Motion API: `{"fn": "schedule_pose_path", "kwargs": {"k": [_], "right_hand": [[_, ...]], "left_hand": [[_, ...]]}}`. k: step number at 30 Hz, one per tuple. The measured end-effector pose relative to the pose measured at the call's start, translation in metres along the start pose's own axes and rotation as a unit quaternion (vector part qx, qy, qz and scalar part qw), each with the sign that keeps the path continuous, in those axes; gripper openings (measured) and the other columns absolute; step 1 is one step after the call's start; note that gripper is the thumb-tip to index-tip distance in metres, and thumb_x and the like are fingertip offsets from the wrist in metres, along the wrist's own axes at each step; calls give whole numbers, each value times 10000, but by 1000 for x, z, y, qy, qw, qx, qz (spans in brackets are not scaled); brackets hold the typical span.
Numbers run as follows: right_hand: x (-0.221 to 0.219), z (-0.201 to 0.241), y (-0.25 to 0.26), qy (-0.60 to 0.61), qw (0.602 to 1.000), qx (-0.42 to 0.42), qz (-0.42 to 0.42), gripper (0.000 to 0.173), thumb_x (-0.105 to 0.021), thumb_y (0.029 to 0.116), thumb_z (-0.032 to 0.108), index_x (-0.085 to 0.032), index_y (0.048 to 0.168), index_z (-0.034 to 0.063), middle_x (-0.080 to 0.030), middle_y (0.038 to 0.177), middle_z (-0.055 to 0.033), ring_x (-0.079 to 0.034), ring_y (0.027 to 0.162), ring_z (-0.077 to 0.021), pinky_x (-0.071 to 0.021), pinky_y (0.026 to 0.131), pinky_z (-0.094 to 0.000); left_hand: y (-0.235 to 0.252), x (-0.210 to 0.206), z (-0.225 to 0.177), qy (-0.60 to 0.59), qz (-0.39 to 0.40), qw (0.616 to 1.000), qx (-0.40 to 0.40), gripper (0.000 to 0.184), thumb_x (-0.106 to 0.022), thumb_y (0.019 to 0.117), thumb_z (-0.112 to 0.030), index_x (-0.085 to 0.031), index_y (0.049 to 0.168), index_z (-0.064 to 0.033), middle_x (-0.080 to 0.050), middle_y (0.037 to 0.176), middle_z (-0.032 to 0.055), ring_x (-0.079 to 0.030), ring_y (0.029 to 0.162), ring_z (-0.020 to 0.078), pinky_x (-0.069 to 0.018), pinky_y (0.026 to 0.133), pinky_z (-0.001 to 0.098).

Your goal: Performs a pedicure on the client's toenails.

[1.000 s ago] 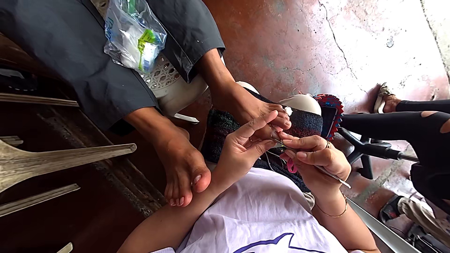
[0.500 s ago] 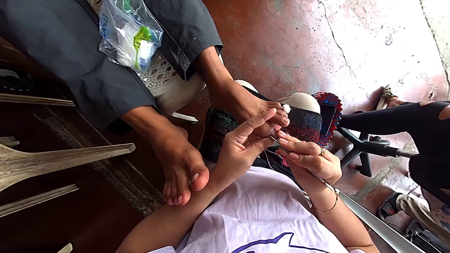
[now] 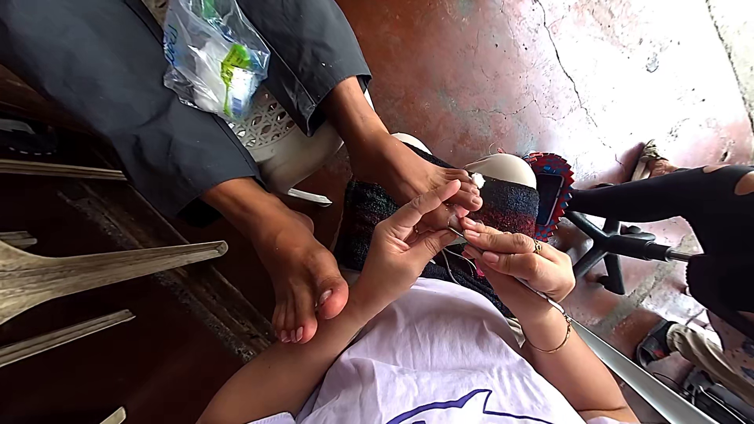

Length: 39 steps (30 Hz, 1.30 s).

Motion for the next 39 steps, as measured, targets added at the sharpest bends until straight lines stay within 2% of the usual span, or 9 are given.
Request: {"fn": "schedule_pose_path", "kwargs": {"k": [16,19,23,25,31,39], "right_hand": [[0,-4,5,10,1000,0,14,111,-727,911,-55,-635,909,8,-766,963,-145,-768,983,-234,-655,865,-361],[1,-8,5,54,998,-38,7,109,-720,914,-61,-653,955,16,-766,982,-130,-767,982,-221,-655,856,-351],[4,-15,3,125,987,-99,-12,153,-696,927,-70,-661,1000,60,-734,1033,-84,-757,899,-162,-660,766,-299],[3,-11,3,104,990,-92,-4,133,-679,944,-61,-644,995,57,-724,1037,-97,-752,908,-159,-657,764,-291],[-2,5,5,4,1000,-25,12,91,-665,954,-51,-604,942,16,-732,999,-135,-754,991,-212,-657,842,-351],[-3,7,3,-27,1000,2,8,102,-687,939,-53,-608,926,12,-749,977,-139,-759,999,-223,-654,863,-354]], "left_hand": [[-1,2,3,18,-4,1000,6,555,-668,923,62,-592,1427,-158,-698,1236,69,-692,1092,175,-582,956,320],[-1,1,2,9,-2,1000,5,551,-673,924,52,-586,1431,-145,-701,1216,82,-693,1080,185,-586,943,324],[1,-1,-1,-3,11,1000,0,542,-665,935,43,-580,1438,-140,-703,1217,97,-696,1084,202,-587,949,334],[2,-1,-1,-3,10,1000,0,542,-661,935,48,-581,1436,-142,-704,1215,93,-698,1075,198,-588,947,333],[0,0,1,8,5,1000,9,548,-666,932,47,-582,1437,-150,-704,1215,77,-693,1082,182,-584,949,323],[0,0,2,9,0,1000,7,551,-667,927,56,-578,1438,-131,-698,1226,81,-686,1098,184,-579,961,322]]}}
Point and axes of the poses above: each hand's wrist, its own y-axis towards the middle knuckle, its own x-axis out of the back of the hand, z = x × y, the point moved 9 cm from there along y, towards the middle knuckle
